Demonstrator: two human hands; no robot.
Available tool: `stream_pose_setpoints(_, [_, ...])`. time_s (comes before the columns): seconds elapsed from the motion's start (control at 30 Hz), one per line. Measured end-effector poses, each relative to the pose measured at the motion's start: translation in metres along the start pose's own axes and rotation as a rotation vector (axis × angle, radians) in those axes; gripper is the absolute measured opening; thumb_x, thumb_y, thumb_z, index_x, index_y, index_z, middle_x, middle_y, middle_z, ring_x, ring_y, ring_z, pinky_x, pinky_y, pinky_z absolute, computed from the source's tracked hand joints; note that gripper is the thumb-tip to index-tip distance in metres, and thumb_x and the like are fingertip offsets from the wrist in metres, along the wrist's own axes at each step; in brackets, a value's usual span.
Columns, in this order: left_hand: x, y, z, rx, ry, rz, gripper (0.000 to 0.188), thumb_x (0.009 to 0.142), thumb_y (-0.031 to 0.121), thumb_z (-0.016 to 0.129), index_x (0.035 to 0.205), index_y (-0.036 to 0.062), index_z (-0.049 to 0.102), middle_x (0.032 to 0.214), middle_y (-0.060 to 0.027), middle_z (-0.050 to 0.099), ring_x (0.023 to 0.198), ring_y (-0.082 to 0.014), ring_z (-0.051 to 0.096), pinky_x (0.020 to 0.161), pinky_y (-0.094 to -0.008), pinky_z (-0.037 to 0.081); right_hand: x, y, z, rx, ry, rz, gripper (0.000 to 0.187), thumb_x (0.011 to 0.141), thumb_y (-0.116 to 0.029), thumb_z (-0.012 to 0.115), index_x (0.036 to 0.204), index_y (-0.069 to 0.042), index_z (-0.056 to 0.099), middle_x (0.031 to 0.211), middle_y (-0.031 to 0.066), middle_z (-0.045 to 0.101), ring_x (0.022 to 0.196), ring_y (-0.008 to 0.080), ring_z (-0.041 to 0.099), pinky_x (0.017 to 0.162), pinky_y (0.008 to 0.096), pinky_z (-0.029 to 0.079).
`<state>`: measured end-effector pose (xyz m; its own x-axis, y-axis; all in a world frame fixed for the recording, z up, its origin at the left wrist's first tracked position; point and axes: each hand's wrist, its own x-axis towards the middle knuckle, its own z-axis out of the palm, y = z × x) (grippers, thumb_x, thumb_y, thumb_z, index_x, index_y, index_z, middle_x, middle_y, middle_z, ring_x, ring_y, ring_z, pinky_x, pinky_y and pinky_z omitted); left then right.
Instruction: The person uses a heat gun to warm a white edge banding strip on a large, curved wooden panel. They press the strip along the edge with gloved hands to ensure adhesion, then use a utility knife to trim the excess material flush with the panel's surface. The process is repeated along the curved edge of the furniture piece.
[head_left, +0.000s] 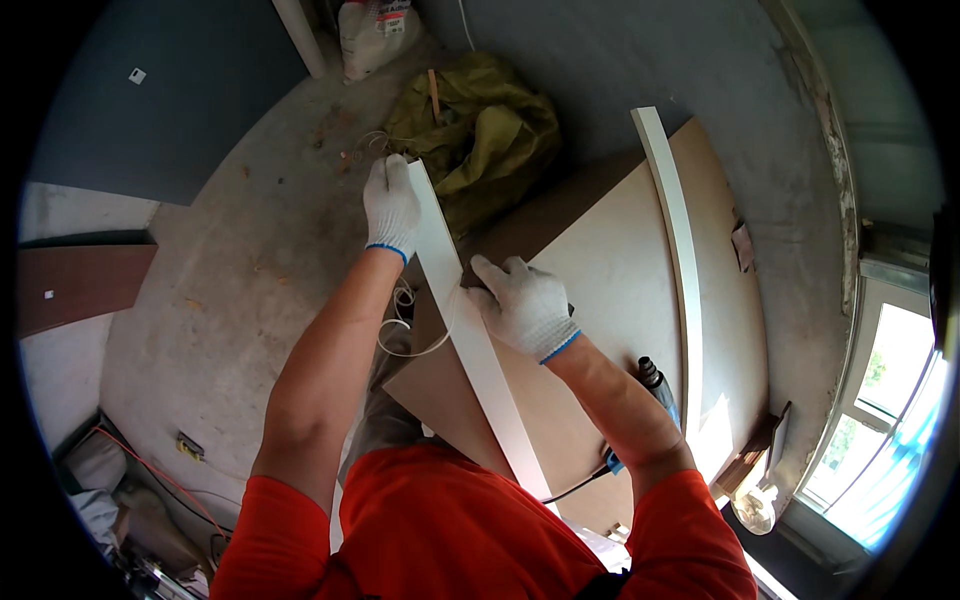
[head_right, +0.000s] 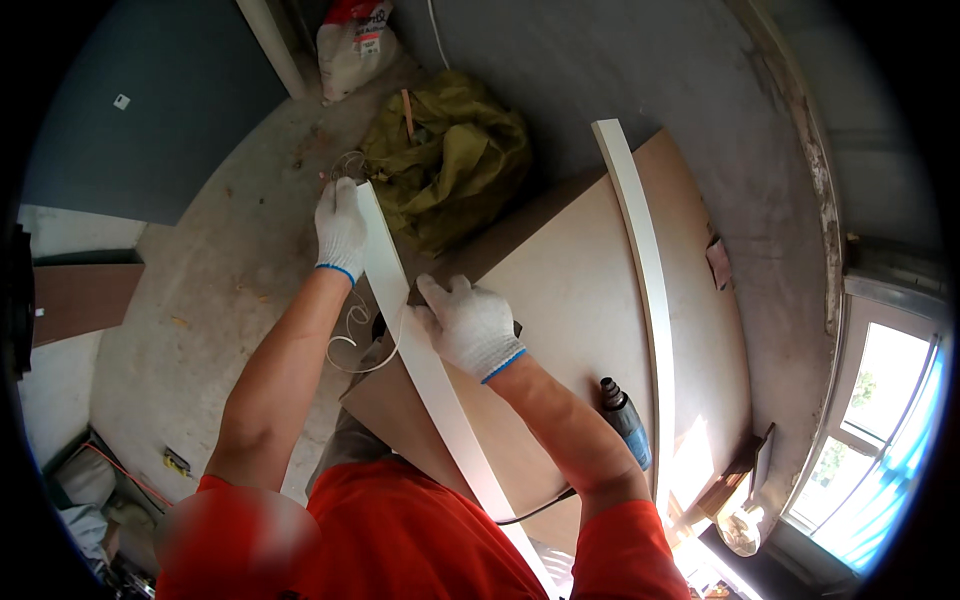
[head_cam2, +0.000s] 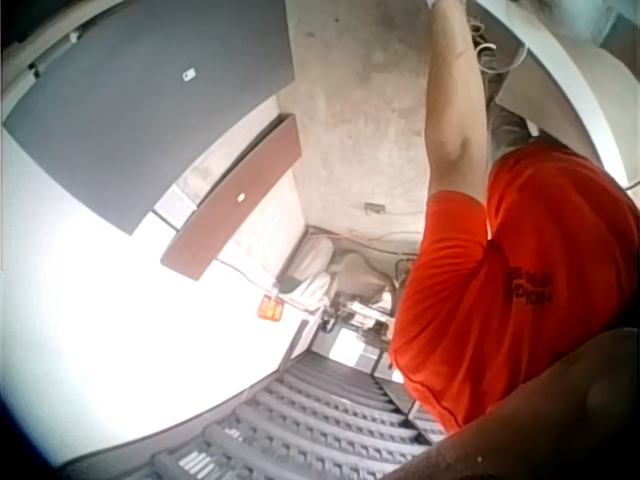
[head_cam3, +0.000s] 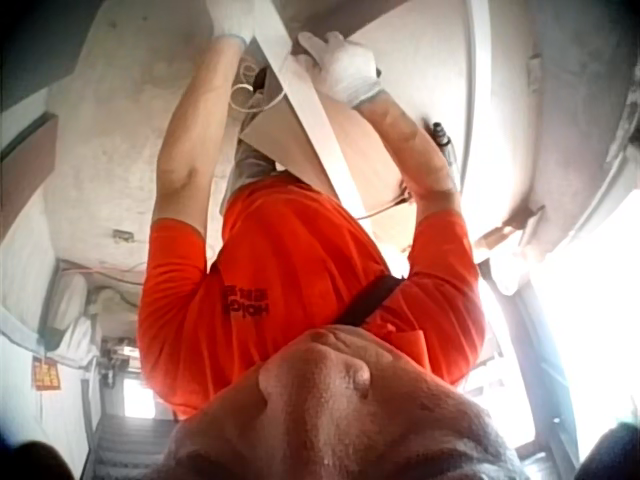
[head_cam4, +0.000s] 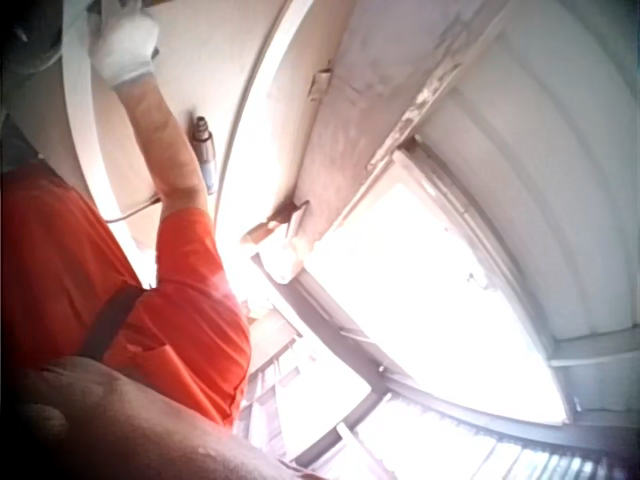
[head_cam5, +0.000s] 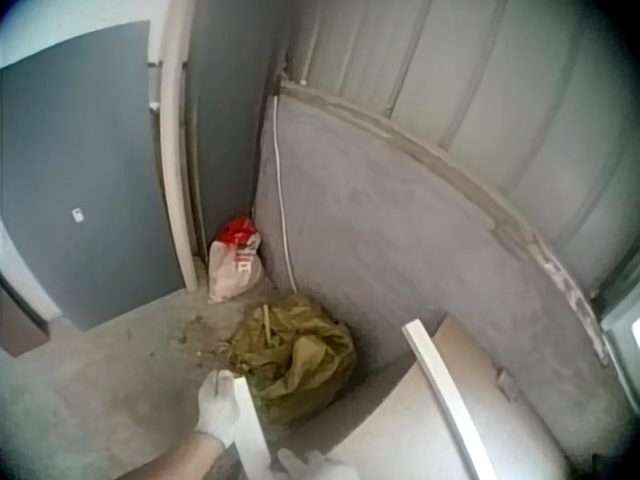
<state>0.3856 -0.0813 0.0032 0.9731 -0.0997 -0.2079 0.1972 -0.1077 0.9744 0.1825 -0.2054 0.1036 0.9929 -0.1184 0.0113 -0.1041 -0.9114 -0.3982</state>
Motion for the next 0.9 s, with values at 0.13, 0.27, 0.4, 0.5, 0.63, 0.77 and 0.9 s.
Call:
stream_pose_setpoints(0.13, [-0.004, 0.006, 0.005, -0.011, 0.064, 0.018, 0.038, 0.114, 0.031, 0.052, 0.107, -0.0041, 0.065, 0.094, -0.0121, 0.067, 0.09, -0.0215, 0.06, 0.088, -0.038, 0.05, 0.02, 0.003, 0.002, -0.004, -0.017, -0.013, 0.044, 0.092, -0.031, 0.08, 0.131, -0.014, 0.073, 0.087, 0.0154, 0.068, 0.068, 0.0371, 0.071, 0.06, 0.0496, 0.057])
stream_pose_setpoints(0.27, [-0.002, 0.004, 0.003, -0.026, 0.022, -0.037, 0.038, 0.114, 0.032, 0.052, 0.108, -0.0037, 0.066, 0.095, -0.0124, 0.068, 0.09, -0.0216, 0.062, 0.087, -0.0385, 0.051, 0.049, 0.004, 0.003, 0.002, -0.026, -0.005, 0.042, 0.092, -0.032, 0.079, 0.13, -0.015, 0.073, 0.086, 0.017, 0.068, 0.069, 0.0388, 0.07, 0.06, 0.0505, 0.057])
stream_pose_setpoints(0.4, [-0.007, 0.008, 0.005, -0.14, 0.018, -0.102, 0.039, 0.114, 0.033, 0.052, 0.11, -0.0031, 0.066, 0.095, -0.0127, 0.069, 0.089, -0.0209, 0.064, 0.086, -0.0388, 0.053, 0.074, 0.006, 0.007, -0.018, -0.025, -0.003, 0.041, 0.091, -0.031, 0.081, 0.128, -0.015, 0.074, 0.085, 0.0179, 0.068, 0.07, 0.039, 0.071, 0.061, 0.05, 0.057])
stream_pose_setpoints(0.5, [-0.007, 0.011, 0.005, -0.164, 0.009, -0.137, 0.039, 0.113, 0.033, 0.052, 0.111, -0.0025, 0.066, 0.094, -0.0119, 0.069, 0.086, -0.0205, 0.065, 0.082, -0.0384, 0.054, 0.091, 0.007, 0.008, -0.015, -0.028, -0.009, 0.041, 0.092, -0.031, 0.081, 0.128, -0.014, 0.074, 0.085, 0.0184, 0.068, 0.07, 0.0391, 0.071, 0.061, 0.0501, 0.057])
stream_pose_setpoints(0.63, [-0.007, 0.012, 0.007, -0.212, 0.022, -0.188, 0.037, 0.113, 0.033, 0.052, 0.11, -0.0013, 0.066, 0.092, -0.0106, 0.067, 0.082, -0.0198, 0.064, 0.077, -0.0379, 0.054, 0.109, 0.01, 0.012, -0.004, -0.022, -0.009, 0.038, 0.091, -0.031, 0.08, 0.125, -0.014, 0.076, 0.084, 0.0187, 0.069, 0.071, 0.0393, 0.071, 0.062, 0.0505, 0.057])
stream_pose_setpoints(0.77, [-0.007, 0.015, 0.005, -0.319, 0.003, -0.26, 0.035, 0.113, 0.032, 0.053, 0.107, 0.0002, 0.064, 0.091, -0.0098, 0.066, 0.081, -0.0191, 0.063, 0.076, -0.0376, 0.054, 0.132, 0.01, 0.012, -0.017, -0.026, -0.007, 0.035, 0.092, -0.031, 0.079, 0.122, -0.014, 0.077, 0.083, 0.0192, 0.07, 0.073, 0.0398, 0.072, 0.064, 0.0513, 0.058])
stream_pose_setpoints(0.9, [-0.008, 0.012, 0.004, -0.252, 0.001, -0.154, 0.033, 0.113, 0.03, 0.053, 0.103, 0.0005, 0.062, 0.09, -0.0096, 0.065, 0.083, -0.0195, 0.062, 0.077, -0.037, 0.052, 0.151, 0.009, 0.013, 0.013, -0.018, 0.009, 0.017, 0.093, -0.03, 0.072, 0.1, -0.015, 0.069, 0.084, 0.0208, 0.07, 0.075, 0.043, 0.072, 0.066, 0.0557, 0.058])
